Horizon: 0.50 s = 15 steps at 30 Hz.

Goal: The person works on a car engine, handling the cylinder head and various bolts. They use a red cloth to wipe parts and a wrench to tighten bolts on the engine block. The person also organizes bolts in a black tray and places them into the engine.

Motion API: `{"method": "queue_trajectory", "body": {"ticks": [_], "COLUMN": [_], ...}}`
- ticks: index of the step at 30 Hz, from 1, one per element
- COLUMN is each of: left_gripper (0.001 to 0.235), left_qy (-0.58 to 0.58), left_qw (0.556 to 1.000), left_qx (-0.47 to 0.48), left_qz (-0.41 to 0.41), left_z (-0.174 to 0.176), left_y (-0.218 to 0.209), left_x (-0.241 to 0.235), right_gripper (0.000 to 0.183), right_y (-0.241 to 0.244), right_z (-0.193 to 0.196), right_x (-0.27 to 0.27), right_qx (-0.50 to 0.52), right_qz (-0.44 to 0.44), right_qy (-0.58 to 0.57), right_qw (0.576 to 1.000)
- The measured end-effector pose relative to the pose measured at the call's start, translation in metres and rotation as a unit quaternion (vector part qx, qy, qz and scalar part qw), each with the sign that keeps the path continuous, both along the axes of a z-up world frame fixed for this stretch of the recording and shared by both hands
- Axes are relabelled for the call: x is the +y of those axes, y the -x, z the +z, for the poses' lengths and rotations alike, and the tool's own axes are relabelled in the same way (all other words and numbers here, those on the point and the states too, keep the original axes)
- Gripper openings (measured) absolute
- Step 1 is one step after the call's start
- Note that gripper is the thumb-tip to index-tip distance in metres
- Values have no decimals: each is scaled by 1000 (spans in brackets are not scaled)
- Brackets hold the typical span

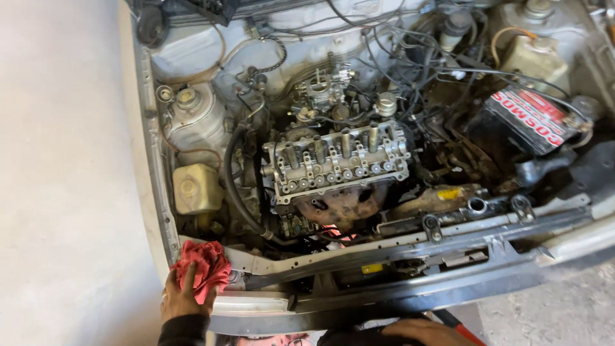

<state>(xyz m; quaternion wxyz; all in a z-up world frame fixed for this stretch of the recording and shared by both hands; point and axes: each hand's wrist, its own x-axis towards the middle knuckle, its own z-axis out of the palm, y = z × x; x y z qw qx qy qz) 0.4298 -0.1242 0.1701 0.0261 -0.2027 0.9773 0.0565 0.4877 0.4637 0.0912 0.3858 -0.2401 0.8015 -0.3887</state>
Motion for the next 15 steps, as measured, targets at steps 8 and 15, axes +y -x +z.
{"method": "queue_trajectory", "body": {"ticks": [8, 15], "left_gripper": [74, 89], "left_qy": [-15, -3], "left_qw": [990, 996], "left_qx": [139, 73], "left_qz": [-19, 56], "left_z": [-95, -63], "left_y": [-5, 9], "left_x": [-19, 9], "right_gripper": [50, 46], "right_y": [138, 210], "right_z": [99, 5], "right_x": [-59, -158], "right_qx": [57, 226], "right_qz": [-36, -111], "right_qy": [48, 32], "right_qw": [997, 967]}}
